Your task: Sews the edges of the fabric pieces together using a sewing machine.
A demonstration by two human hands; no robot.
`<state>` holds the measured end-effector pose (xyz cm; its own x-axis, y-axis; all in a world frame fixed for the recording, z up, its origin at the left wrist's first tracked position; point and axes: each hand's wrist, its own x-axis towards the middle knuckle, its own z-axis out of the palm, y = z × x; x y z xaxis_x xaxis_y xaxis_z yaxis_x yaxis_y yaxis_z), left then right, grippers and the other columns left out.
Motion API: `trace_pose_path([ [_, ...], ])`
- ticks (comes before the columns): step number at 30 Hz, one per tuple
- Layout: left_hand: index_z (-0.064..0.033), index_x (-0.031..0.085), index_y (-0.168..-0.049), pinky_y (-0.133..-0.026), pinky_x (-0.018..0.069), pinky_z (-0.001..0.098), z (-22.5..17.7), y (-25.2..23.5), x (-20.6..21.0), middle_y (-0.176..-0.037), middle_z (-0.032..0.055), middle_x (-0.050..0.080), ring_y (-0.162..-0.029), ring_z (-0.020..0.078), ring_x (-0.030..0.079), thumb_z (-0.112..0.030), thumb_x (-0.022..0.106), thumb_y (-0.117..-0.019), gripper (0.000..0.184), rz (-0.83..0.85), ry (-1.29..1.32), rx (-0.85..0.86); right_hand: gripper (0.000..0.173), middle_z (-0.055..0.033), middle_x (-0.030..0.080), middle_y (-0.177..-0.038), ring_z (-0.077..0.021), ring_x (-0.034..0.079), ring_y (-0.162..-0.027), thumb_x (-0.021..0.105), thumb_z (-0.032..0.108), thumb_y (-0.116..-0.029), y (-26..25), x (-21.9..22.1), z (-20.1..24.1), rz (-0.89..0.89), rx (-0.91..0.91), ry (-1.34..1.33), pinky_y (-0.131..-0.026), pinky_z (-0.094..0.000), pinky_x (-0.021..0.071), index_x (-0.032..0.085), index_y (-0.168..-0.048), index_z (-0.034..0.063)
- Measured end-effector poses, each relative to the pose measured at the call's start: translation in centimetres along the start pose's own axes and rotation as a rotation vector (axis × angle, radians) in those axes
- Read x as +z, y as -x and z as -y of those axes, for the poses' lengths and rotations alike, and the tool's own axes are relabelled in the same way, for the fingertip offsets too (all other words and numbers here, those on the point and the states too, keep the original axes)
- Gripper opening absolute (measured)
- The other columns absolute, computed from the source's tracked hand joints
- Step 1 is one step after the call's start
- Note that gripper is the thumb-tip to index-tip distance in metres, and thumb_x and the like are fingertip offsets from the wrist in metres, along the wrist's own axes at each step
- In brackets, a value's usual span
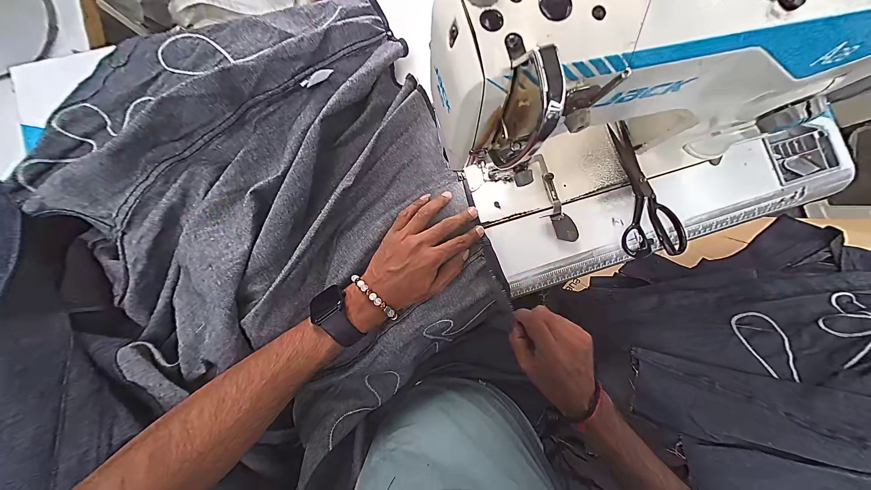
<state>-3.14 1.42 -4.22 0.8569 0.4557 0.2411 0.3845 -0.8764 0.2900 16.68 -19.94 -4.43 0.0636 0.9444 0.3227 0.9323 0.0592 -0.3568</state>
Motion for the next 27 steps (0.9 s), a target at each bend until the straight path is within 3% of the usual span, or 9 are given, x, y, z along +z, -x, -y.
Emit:
trace_pose_path([
  [2, -0.0303, 0.065, -0.14, -0.125, 0.0256, 0.0531, 0.0, 0.0, 0.0, -0.155, -0.0029, 0.053, -0.151, 0.03, 0.036, -0.036, 0.048, -0.1044, 0.04, 0.005, -0.005, -0.002, 0.013, -0.0048, 0.055, -0.065, -0.0179, 0.055, -0.053, 0.06, 0.017, -0.0969, 0.6, -1.1, -0.9, -0.164, 0.026, 0.04, -0.045, -0.0315, 0.0438, 0.067, -0.09, 0.0085],
  [4, -0.0303, 0.064, -0.142, -0.124, 0.025, 0.0537, 0.0, 0.0, -0.1, -0.156, -0.0028, 0.052, -0.151, 0.0304, 0.035, -0.037, 0.047, -0.1042, 0.042, 0.022, -0.018, 0.0, 0.014, -0.0058, 0.054, -0.065, -0.0184, 0.054, -0.053, 0.06, 0.013, -0.097, 0.1, -1.7, -1.1, -0.14, 0.065, 0.088, -0.045, -0.031, 0.0422, 0.066, -0.085, 0.0072],
  [7, -0.0307, 0.065, -0.141, -0.123, 0.0255, 0.0543, 0.0, -0.1, -0.1, -0.156, -0.0022, 0.051, -0.151, 0.0313, 0.035, -0.038, 0.047, -0.1041, 0.041, 0.021, -0.017, 0.01, 0.014, -0.0114, 0.069, -0.084, -0.0293, 0.069, -0.066, 0.059, 0.011, -0.0912, -1.6, -2.4, -0.2, 0.478, 0.216, 0.105, -0.049, -0.047, 0.0543, 0.072, -0.093, 0.0078],
  [9, -0.0313, 0.065, -0.141, -0.124, 0.025, 0.0546, 0.2, -0.2, -0.1, -0.157, -0.0022, 0.05, -0.151, 0.0311, 0.035, -0.037, 0.047, -0.1041, 0.041, 0.017, -0.025, 0.019, 0.017, -0.0089, 0.072, -0.09, -0.0291, 0.072, -0.078, 0.065, 0.026, -0.0903, -3.2, -2.9, 0.3, 0.653, 0.224, -0.019, -0.059, -0.0514, 0.0571, 0.076, -0.094, 0.0136],
  [13, -0.0324, 0.066, -0.139, -0.122, 0.0258, 0.0524, 0.1, -0.1, -0.2, -0.154, -0.0026, 0.053, -0.148, 0.0289, 0.038, -0.037, 0.048, -0.1038, 0.04, 0.008, -0.019, 0.021, 0.023, -0.0022, 0.072, -0.092, -0.0182, 0.069, -0.084, 0.06, 0.031, -0.0997, -7.6, -1.8, 1.3, 0.128, 0.287, -0.116, -0.07, -0.0399, 0.0582, 0.076, -0.103, 0.0142],
  [16, -0.0325, 0.065, -0.14, -0.122, 0.026, 0.0523, 0.1, -0.2, -0.2, -0.155, -0.0029, 0.053, -0.148, 0.0288, 0.039, -0.036, 0.047, -0.104, 0.04, 0.006, -0.034, 0.028, 0.025, 0.0014, 0.072, -0.097, -0.0196, 0.065, -0.092, 0.068, 0.041, -0.0967, -10.0, 1.2, 0.8, 0.021, 0.385, -0.147, -0.078, -0.0418, 0.0524, 0.078, -0.105, 0.0191],
  [20, -0.0311, 0.065, -0.141, -0.121, 0.027, 0.0514, 0.1, -0.1, -0.2, -0.154, -0.0029, 0.053, -0.147, 0.0288, 0.04, -0.038, 0.047, -0.1036, 0.042, -0.005, -0.054, 0.023, 0.014, -0.0023, 0.069, -0.083, -0.0227, 0.065, -0.082, 0.068, 0.025, -0.0916, -11.0, 3.1, 1.6, -0.076, 0.28, 0.04, -0.067, -0.0392, 0.052, 0.074, -0.087, 0.0132],
  [24, -0.0273, 0.06, -0.145, -0.121, 0.0265, 0.0499, 0.0, -0.2, -0.3, -0.155, -0.0057, 0.052, -0.147, 0.0264, 0.04, -0.043, 0.045, -0.1034, 0.048, 0.013, -0.087, -0.008, 0.018, -0.0048, 0.065, -0.076, -0.019, 0.062, -0.058, 0.062, 0.022, -0.0983, -9.9, 3.1, 1.3, -0.064, 0.166, 0.076, -0.047, -0.0344, 0.0479, 0.073, -0.097, 0.0082],
  [27, -0.027, 0.062, -0.144, -0.121, 0.0265, 0.0491, 0.0, -0.2, -0.3, -0.153, -0.0062, 0.054, -0.146, 0.026, 0.041, -0.043, 0.046, -0.1029, 0.047, 0.0, -0.083, -0.014, 0.023, -0.0031, 0.067, -0.066, -0.0171, 0.06, -0.051, 0.06, 0.018, -0.0989, -8.4, 2.4, 0.6, -0.007, 0.124, -0.009, -0.043, -0.0354, 0.0454, 0.078, -0.111, 0.0093],
])
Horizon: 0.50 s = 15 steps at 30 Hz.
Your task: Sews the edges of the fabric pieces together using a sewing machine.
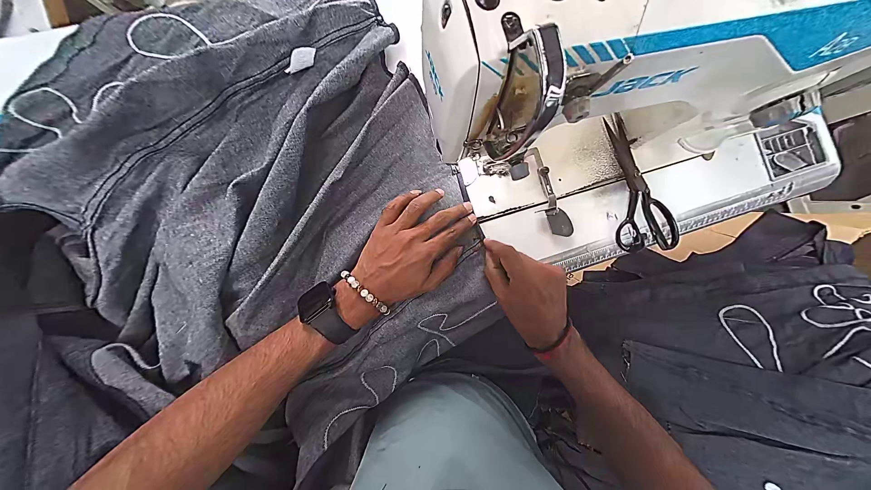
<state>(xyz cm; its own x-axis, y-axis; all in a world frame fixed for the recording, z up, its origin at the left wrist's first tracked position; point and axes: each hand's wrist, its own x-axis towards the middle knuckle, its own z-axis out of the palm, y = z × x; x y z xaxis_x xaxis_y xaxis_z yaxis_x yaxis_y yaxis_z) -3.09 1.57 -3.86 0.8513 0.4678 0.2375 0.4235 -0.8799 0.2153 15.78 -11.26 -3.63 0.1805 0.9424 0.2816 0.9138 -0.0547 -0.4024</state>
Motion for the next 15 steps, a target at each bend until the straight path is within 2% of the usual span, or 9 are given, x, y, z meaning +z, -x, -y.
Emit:
trace_pose_path([
  [5, -0.0345, 0.066, -0.138, -0.118, 0.0298, 0.0519, 0.1, 0.1, -0.1, -0.154, -0.0015, 0.053, -0.145, 0.0299, 0.041, -0.038, 0.048, -0.1039, 0.039, 0.016, 0.052, 0.057, 0.031, -0.0025, 0.06, -0.057, -0.0195, 0.056, -0.045, 0.056, 0.018, -0.0981, 0.3, -0.8, 0.2, 0.095, -0.049, 0.069, -0.04, -0.0359, 0.0404, 0.077, -0.12, 0.0108],
  [8, -0.0375, 0.067, -0.137, -0.118, 0.0288, 0.0521, 0.1, 0.0, -0.1, -0.154, -0.0037, 0.053, -0.146, 0.029, 0.04, -0.037, 0.048, -0.1036, 0.038, 0.018, 0.052, 0.048, 0.035, -0.0016, 0.056, -0.053, -0.0192, 0.053, -0.043, 0.053, 0.018, -0.0988, 0.4, -1.1, -0.2, 0.121, -0.076, 0.084, -0.04, -0.0356, 0.0382, 0.076, -0.126, 0.0134],
  [11, -0.038, 0.068, -0.135, -0.118, 0.0284, 0.0511, 0.3, -0.1, -0.2, -0.153, -0.0054, 0.054, -0.146, 0.0275, 0.04, -0.038, 0.049, -0.1031, 0.037, 0.013, 0.042, 0.037, 0.036, -0.0013, 0.056, -0.053, -0.0195, 0.054, -0.043, 0.053, 0.018, -0.0984, 0.2, -1.1, 0.0, 0.124, -0.08, 0.104, -0.04, -0.0357, 0.0387, 0.076, -0.126, 0.0134],
  [15, -0.0352, 0.068, -0.136, -0.117, 0.0288, 0.0517, 1.2, -0.9, -0.3, -0.153, -0.0033, 0.054, -0.146, 0.0301, 0.04, -0.038, 0.049, -0.1029, 0.038, 0.013, 0.03, 0.023, 0.037, -0.002, 0.055, -0.053, -0.0218, 0.054, -0.044, 0.053, 0.018, -0.0979, -1.4, -0.9, 0.1, 0.159, -0.059, 0.118, -0.04, -0.0377, 0.0378, 0.074, -0.129, 0.0141],
])
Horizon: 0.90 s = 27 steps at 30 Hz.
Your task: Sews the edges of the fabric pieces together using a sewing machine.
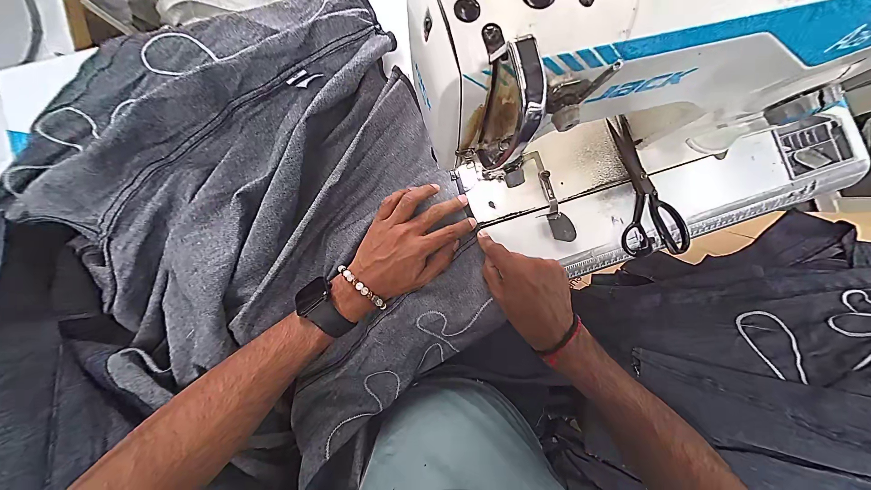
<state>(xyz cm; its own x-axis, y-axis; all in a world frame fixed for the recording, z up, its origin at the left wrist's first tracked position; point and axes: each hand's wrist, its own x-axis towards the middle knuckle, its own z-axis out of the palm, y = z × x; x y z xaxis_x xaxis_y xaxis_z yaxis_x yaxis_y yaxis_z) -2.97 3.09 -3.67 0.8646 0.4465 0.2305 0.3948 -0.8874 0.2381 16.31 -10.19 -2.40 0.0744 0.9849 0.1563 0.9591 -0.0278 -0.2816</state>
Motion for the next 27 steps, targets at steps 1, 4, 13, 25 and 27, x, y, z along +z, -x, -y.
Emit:
trace_pose_path([
  [1, -0.0348, 0.068, -0.137, -0.117, 0.0286, 0.0518, 0.5, -0.3, -0.1, -0.153, -0.0031, 0.054, -0.146, 0.0305, 0.04, -0.038, 0.049, -0.1029, 0.038, 0.003, -0.004, -0.004, 0.038, -0.002, 0.054, -0.054, -0.0223, 0.054, -0.044, 0.052, 0.019, -0.0985, -0.6, 0.0, 0.1, 0.01, 0.01, 0.0, -0.04, -0.038, 0.0374, 0.073, -0.129, 0.0149],
  [4, -0.0313, 0.068, -0.136, -0.117, 0.0296, 0.0538, 2.1, -0.9, -0.7, -0.149, 0.003, 0.056, -0.143, 0.0327, 0.042, -0.039, 0.051, -0.1025, 0.039, 0.003, -0.001, 0.008, 0.037, -0.0023, 0.055, -0.054, -0.0228, 0.055, -0.045, 0.052, 0.022, -0.101, -2.4, 0.0, 0.3, 0.016, 0.024, 0.009, -0.04, -0.038, 0.0372, 0.072, -0.132, 0.0172],
  [13, -0.0334, 0.075, -0.124, -0.113, 0.0298, 0.0524, 9.4, -3.8, -1.9, -0.131, 0.0017, 0.069, -0.135, 0.0307, 0.05, -0.042, 0.052, -0.1026, 0.032, -0.057, 0.001, 0.241, 0.036, -0.0045, 0.057, -0.057, -0.0246, 0.057, -0.047, 0.05, 0.025, -0.1041, -6.8, 0.7, 2.0, 0.009, 0.093, 0.085, -0.041, -0.0386, 0.0381, 0.07, -0.133, 0.0158],
  [25, -0.0077, 0.055, -0.146, -0.089, 0.0534, 0.0628, -5.0, 4.1, -4.8, -0.151, 0.0214, 0.053, -0.128, 0.0446, 0.059, -0.059, 0.031, -0.1028, 0.072, 0.255, -0.322, -0.583, 0.027, -0.006, 0.068, -0.076, -0.0238, 0.063, -0.056, 0.059, 0.028, -0.1023, -5.8, 1.4, 2.1, -0.117, 0.228, -0.16, -0.045, -0.0428, 0.0472, 0.067, -0.123, 0.0122],
  [27, -0.0121, 0.028, -0.164, -0.12, 0.028, 0.0645, -3.4, 7.6, -3.4, -0.17, 0.0143, 0.023, -0.156, 0.0367, 0.026, -0.083, 0.024, -0.0933, 0.1, 0.246, -0.248, -0.609, 0.028, -0.0066, 0.064, -0.073, -0.0261, 0.062, -0.057, 0.061, 0.03, -0.1017, -5.7, 0.5, 1.8, -0.041, 0.307, -0.247, -0.046, -0.0455, 0.0475, 0.061, -0.122, 0.0108],
])
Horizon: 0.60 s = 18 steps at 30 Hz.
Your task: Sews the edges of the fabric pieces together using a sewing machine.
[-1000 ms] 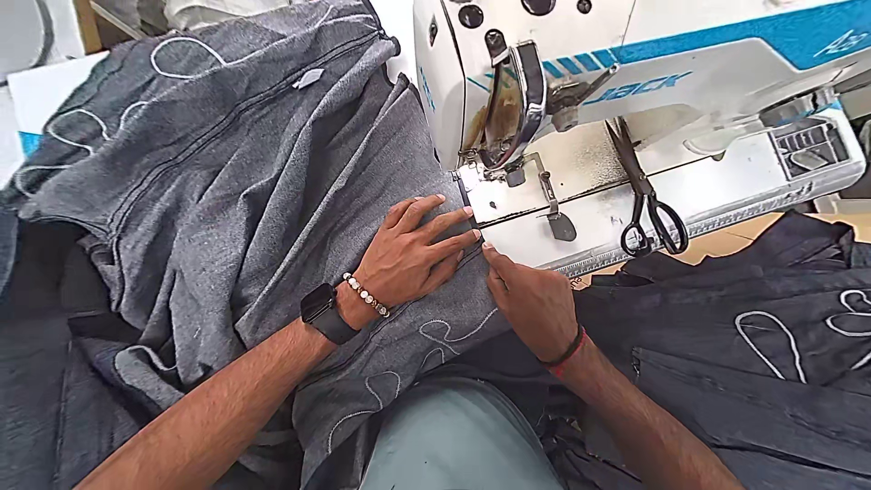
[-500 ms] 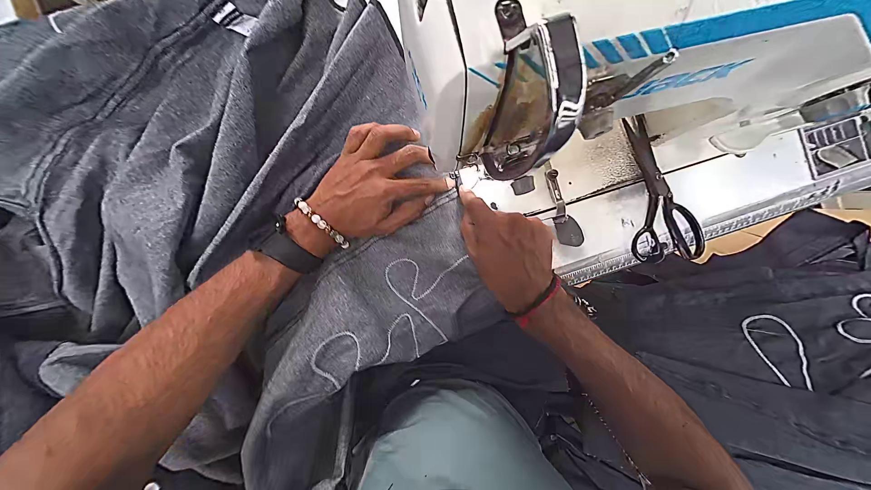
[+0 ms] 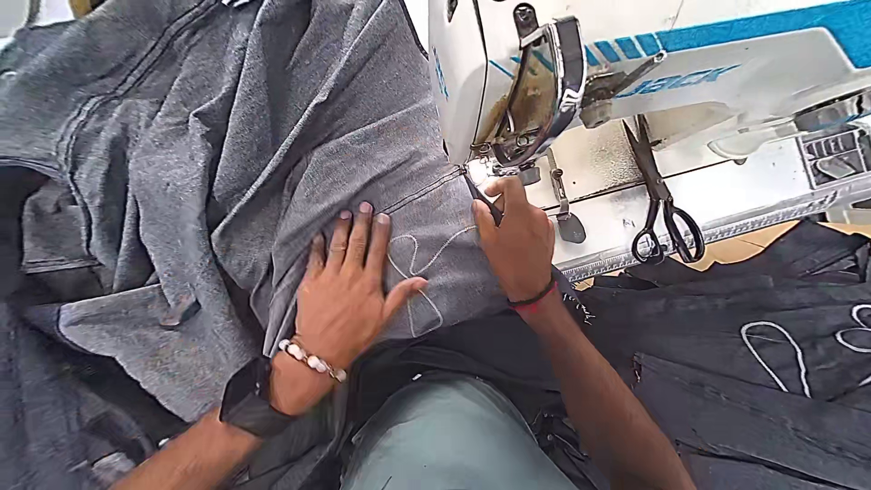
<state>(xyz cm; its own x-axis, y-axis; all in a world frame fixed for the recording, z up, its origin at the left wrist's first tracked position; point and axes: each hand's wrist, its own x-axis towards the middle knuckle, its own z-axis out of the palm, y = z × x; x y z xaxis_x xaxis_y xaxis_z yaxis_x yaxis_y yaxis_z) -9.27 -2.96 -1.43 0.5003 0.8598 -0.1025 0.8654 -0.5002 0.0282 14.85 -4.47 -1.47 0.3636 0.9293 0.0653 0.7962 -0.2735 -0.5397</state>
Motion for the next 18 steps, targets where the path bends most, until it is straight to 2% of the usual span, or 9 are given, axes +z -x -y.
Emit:
trace_pose_path([
  [1, -0.0118, 0.023, -0.165, -0.124, 0.0193, 0.0632, 2.0, -0.5, 0.8, -0.172, 0.0118, 0.018, -0.158, 0.0332, 0.019, -0.086, 0.025, -0.0905, 0.105, -0.011, 0.031, 0.053, 0.029, -0.0072, 0.063, -0.072, -0.0271, 0.062, -0.058, 0.061, 0.029, -0.1018, 0.1, -0.4, -0.2, 0.037, 0.016, -0.039, -0.046, -0.0462, 0.0474, 0.06, -0.123, 0.0099],
  [2, -0.0113, 0.023, -0.165, -0.126, 0.0171, 0.0615, 4.1, -1.5, 0.9, -0.172, 0.0105, 0.018, -0.159, 0.0311, 0.019, -0.087, 0.025, -0.0896, 0.107, -0.009, 0.035, 0.118, 0.029, -0.0076, 0.062, -0.071, -0.0273, 0.061, -0.056, 0.06, 0.029, -0.1028, 0.2, -0.8, -0.3, 0.072, 0.013, -0.081, -0.046, -0.0461, 0.0471, 0.058, -0.125, 0.0092],
  [6, -0.0122, 0.025, -0.164, -0.124, 0.0235, 0.0599, 9.1, -5.9, -1.8, -0.17, 0.0099, 0.027, -0.156, 0.0324, 0.028, -0.075, 0.03, -0.0978, 0.092, 0.092, 0.001, 0.294, 0.028, -0.0096, 0.065, -0.074, -0.0288, 0.063, -0.058, 0.053, 0.026, -0.1071, 0.3, -1.0, 0.2, 0.133, -0.012, -0.125, -0.048, -0.0486, 0.0503, 0.058, -0.128, 0.0085],
  [7, -0.0111, 0.03, -0.162, -0.122, 0.0264, 0.0605, 8.4, -6.5, -3.1, -0.168, 0.0115, 0.031, -0.154, 0.0345, 0.031, -0.069, 0.04, -0.0993, 0.086, 0.122, -0.004, 0.31, 0.027, -0.0094, 0.065, -0.074, -0.0285, 0.063, -0.058, 0.051, 0.025, -0.1072, 0.3, -0.7, 0.2, 0.104, -0.015, -0.111, -0.048, -0.0488, 0.05, 0.061, -0.128, 0.0095],
  [9, -0.0057, 0.058, -0.142, -0.118, 0.0328, 0.0606, 5.0, -7.4, -5.2, -0.152, 0.0158, 0.052, -0.145, 0.0391, 0.043, -0.047, 0.062, -0.0985, 0.06, 0.066, 0.088, 0.352, 0.028, -0.0077, 0.065, -0.07, -0.0274, 0.063, -0.057, 0.049, 0.023, -0.1062, 0.4, 0.2, 0.3, 0.01, -0.007, -0.038, -0.048, -0.048, 0.0487, 0.067, -0.125, 0.0127],
  [10, -0.0074, 0.067, -0.13, -0.115, 0.038, 0.0559, 2.9, -7.6, -5.5, -0.144, 0.0117, 0.06, -0.14, 0.0353, 0.048, -0.038, 0.06, -0.1004, 0.043, -0.01, 0.176, 0.375, 0.029, -0.008, 0.065, -0.069, -0.0281, 0.063, -0.057, 0.049, 0.023, -0.1053, 0.5, 0.8, 0.6, -0.033, -0.01, 0.013, -0.048, -0.0479, 0.0483, 0.069, -0.123, 0.013],
  [11, -0.0083, 0.07, -0.122, -0.112, 0.0429, 0.0493, 1.0, -7.8, -5.2, -0.137, 0.0076, 0.065, -0.135, 0.0296, 0.054, -0.029, 0.055, -0.1016, 0.033, -0.084, 0.288, 0.384, 0.029, -0.0081, 0.065, -0.068, -0.0288, 0.064, -0.057, 0.048, 0.023, -0.1051, 0.7, 1.3, 0.9, -0.064, -0.021, 0.078, -0.048, -0.0472, 0.0477, 0.07, -0.122, 0.0127],
  [13, -0.0093, 0.068, -0.123, -0.112, 0.044, 0.043, -1.6, -8.6, -3.5, -0.139, 0.0031, 0.064, -0.135, 0.0231, 0.054, -0.027, 0.05, -0.1033, 0.032, -0.118, 0.438, 0.388, 0.031, -0.0069, 0.064, -0.063, -0.0277, 0.063, -0.052, 0.047, 0.023, -0.1054, 1.2, 2.0, 1.1, -0.109, -0.078, 0.196, -0.044, -0.0441, 0.0467, 0.071, -0.12, 0.0104],
  [18, -0.0105, 0.066, -0.124, -0.11, 0.0406, 0.0458, -2.0, -9.7, -0.1, -0.155, -0.0007, 0.052, -0.14, 0.0238, 0.049, -0.035, 0.042, -0.1045, 0.039, -0.196, 0.221, 0.416, 0.038, -0.0042, 0.058, -0.055, -0.0251, 0.059, -0.047, 0.044, 0.025, -0.1068, 1.6, 1.3, 0.7, -0.048, -0.114, 0.294, -0.043, -0.0412, 0.0437, 0.069, -0.133, 0.0145],
])
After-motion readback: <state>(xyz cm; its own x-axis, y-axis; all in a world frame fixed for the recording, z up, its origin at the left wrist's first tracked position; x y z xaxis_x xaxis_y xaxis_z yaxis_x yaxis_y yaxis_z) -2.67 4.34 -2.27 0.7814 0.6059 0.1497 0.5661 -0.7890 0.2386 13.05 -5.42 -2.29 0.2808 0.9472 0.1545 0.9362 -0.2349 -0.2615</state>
